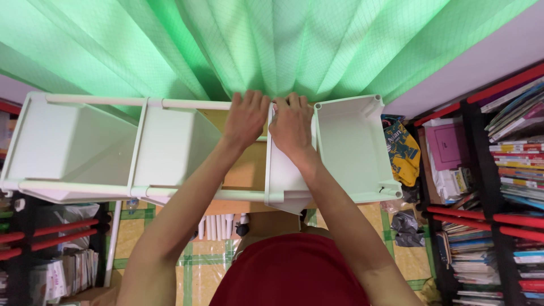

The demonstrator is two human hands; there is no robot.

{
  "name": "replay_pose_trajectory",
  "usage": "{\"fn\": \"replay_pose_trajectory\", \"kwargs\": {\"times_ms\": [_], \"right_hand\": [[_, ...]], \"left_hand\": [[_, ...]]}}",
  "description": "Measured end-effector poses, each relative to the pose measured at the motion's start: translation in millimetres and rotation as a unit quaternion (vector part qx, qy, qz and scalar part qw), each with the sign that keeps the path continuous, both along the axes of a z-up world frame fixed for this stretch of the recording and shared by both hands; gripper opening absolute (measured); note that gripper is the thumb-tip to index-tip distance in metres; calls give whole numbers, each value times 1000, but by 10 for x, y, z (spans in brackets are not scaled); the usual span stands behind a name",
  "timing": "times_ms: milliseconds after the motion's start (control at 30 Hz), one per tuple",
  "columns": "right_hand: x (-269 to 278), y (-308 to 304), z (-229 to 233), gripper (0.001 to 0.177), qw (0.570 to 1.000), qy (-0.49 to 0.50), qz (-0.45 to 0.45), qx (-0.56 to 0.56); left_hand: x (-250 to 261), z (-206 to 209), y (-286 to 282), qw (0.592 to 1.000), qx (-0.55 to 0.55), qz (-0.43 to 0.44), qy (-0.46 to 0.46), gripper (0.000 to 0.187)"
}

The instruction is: The person assembles a white plastic storage rack by inserting vertical and horizontal rods into the corner holes of stacked bins. They repeatedly adjust and press the rods to secure the structure, working with multiple bins and rods on a tiled floor.

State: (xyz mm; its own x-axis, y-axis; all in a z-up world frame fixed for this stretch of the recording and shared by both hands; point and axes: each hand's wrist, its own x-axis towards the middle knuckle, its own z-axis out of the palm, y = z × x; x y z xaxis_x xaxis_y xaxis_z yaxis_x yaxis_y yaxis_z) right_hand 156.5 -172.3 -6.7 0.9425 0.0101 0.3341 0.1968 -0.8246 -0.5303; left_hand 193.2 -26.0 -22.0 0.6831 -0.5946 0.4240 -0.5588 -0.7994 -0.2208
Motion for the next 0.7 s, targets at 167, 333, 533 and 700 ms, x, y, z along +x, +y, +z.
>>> {"fn": "replay_pose_trajectory", "kwargs": {"times_ms": [167,333,533,700], "right_hand": [[-18,-21,29,21,1000,-1,-4,7],[-11,-62,11,26,1000,11,3,12],[12,-52,-19,25,1000,7,-6,23],[10,-40,6,25,1000,12,-15,23]], "left_hand": [[72,-61,130,999,-16,5,34,22],[342,21,67,951,30,90,293,5],[606,291,9,873,59,114,470,14],[206,114,-40,974,-54,6,221,28]]}}
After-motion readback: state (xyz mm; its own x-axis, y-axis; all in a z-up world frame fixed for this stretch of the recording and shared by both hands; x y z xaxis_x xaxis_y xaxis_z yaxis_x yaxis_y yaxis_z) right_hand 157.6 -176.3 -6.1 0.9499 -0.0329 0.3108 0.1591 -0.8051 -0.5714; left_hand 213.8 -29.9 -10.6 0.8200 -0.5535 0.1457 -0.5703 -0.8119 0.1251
